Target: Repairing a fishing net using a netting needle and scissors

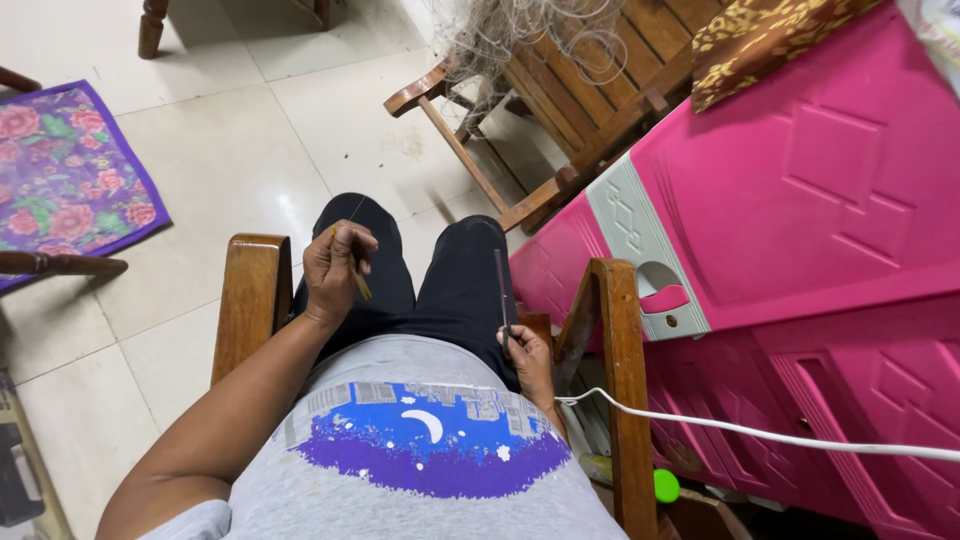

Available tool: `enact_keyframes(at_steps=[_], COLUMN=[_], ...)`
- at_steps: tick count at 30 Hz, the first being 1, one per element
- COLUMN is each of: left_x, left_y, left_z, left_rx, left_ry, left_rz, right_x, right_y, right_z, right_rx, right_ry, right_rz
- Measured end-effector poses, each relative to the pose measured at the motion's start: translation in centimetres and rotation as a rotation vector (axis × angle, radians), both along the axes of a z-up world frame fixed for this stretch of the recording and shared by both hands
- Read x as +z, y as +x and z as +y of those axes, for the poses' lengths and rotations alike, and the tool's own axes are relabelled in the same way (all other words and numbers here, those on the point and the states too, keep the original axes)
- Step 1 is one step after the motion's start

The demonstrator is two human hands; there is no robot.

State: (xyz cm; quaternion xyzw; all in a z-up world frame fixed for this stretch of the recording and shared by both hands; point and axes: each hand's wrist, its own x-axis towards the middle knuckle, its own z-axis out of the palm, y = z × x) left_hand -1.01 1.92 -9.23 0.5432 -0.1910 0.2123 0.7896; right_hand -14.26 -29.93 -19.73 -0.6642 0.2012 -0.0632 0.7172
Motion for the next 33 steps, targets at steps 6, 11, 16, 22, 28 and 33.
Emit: enact_keyframes(at_steps=[6, 11, 16, 22, 28, 33], left_x=[0.4, -0.7, -0.9, -1.0, -0.5, -0.3], left_y=[-3.0, -3.6, -3.7, -3.5, -3.6, -3.9], left_z=[0.9, 2.1, 1.7, 1.5, 1.5, 1.3], left_rx=[-0.013, -0.005, -0.013, -0.054, -0.086, -0.081], left_ry=[0.021, 0.075, 0.117, 0.206, 0.262, 0.317], left_rz=[0.004, 0.034, 0.031, 0.012, -0.042, -0.083], right_x=[1.0, 0.7, 2.3, 6.0, 9.1, 11.4], right_y=[0.3, 3.2, 5.4, 7.7, 9.8, 12.1], right_z=[0.8, 1.0, 3.0, 3.9, 2.3, 1.2], right_rx=[0.223, 0.393, 0.512, 0.639, 0.704, 0.793], right_ry=[-0.084, -0.038, 0.046, 0.099, 0.34, 0.456], right_rz=[-0.025, -0.129, -0.194, -0.209, -0.238, -0.221])
